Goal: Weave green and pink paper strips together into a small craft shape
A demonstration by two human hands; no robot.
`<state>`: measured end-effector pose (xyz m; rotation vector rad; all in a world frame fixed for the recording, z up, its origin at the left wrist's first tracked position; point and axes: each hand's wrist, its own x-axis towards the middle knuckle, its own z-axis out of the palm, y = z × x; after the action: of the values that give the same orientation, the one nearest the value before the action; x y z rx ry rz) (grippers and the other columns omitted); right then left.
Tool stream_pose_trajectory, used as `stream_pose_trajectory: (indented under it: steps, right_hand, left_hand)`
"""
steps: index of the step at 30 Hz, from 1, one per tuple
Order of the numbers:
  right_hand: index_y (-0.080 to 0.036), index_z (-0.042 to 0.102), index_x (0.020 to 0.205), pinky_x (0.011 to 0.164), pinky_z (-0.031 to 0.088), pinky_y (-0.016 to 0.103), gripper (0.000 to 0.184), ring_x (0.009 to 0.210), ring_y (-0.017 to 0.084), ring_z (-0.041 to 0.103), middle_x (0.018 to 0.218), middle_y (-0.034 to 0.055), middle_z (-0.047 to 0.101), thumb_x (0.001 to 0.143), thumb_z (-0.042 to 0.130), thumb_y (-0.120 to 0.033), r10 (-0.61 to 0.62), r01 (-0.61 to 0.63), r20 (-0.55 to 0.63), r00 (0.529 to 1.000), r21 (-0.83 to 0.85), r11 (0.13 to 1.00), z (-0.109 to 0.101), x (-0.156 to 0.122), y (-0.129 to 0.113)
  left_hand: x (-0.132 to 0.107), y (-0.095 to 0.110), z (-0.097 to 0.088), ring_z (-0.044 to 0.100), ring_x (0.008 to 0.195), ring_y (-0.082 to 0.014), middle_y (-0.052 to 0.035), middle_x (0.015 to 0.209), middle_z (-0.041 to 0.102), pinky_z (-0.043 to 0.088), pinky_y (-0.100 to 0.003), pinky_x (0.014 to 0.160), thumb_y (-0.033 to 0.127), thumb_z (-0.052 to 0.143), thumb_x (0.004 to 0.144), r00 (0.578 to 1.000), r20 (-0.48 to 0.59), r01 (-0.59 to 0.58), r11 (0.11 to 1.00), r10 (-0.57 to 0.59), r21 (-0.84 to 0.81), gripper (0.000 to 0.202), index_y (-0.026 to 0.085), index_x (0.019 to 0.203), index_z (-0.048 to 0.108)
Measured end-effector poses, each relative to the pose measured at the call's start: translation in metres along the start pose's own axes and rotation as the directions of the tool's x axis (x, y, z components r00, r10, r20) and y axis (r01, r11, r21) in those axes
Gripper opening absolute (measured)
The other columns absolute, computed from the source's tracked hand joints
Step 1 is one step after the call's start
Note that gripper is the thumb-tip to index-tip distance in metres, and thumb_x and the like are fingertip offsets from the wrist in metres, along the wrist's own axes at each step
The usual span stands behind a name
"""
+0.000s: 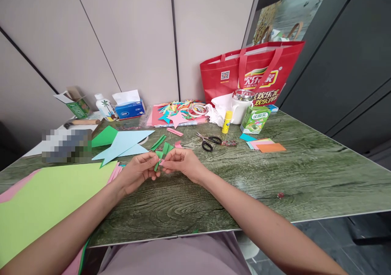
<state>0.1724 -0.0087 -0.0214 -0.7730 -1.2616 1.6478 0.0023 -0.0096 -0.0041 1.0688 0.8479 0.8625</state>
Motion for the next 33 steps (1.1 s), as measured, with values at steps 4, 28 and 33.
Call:
stream_pose_trajectory:
  steps: [4,28,33]
  right_hand:
    - [-0.015,0.061,0.071,0.058,0.048,0.022,0.022,0.057,0.008,0.058,0.063,-0.0023,0.064,0.06,0.074,-0.028,-0.045,0.045,0.006,0.999,-0.015,0.999,-0.0002,0.0004,0.0013]
    - [-0.017,0.062,0.08,0.059,0.05,0.023,0.008,0.065,0.011,0.057,0.077,0.004,0.061,0.074,0.06,-0.02,-0.516,0.48,0.133,0.846,-0.611,0.629,0.0012,-0.0039,0.0034]
    - [-0.018,0.06,0.085,0.061,0.049,0.023,0.013,0.068,0.011,0.057,0.083,0.0053,0.06,0.078,0.051,-0.012,-0.635,0.562,0.248,0.731,-0.748,0.354,0.0001,-0.0041,0.0093]
  left_hand:
    - [0.0,0.0,-0.0001,0.058,0.047,-0.0105,-0.0015,0.058,0.062,0.044,-0.018,0.041,0.034,0.072,0.064,1.0,-0.006,-0.006,1.0,0.006,0.002,0.024,0.014,0.071,0.062]
    - [0.004,-0.001,-0.0017,0.055,0.043,-0.0085,0.0017,0.055,0.055,0.043,-0.017,0.039,0.029,0.069,0.068,0.999,-0.042,0.016,1.0,-0.016,-0.011,0.02,0.013,0.068,0.057]
    - [0.003,-0.0014,0.0005,0.054,0.042,-0.0083,0.0017,0.056,0.055,0.042,-0.017,0.039,0.029,0.067,0.07,0.997,-0.075,-0.003,1.0,0.003,-0.006,0.019,0.013,0.069,0.057]
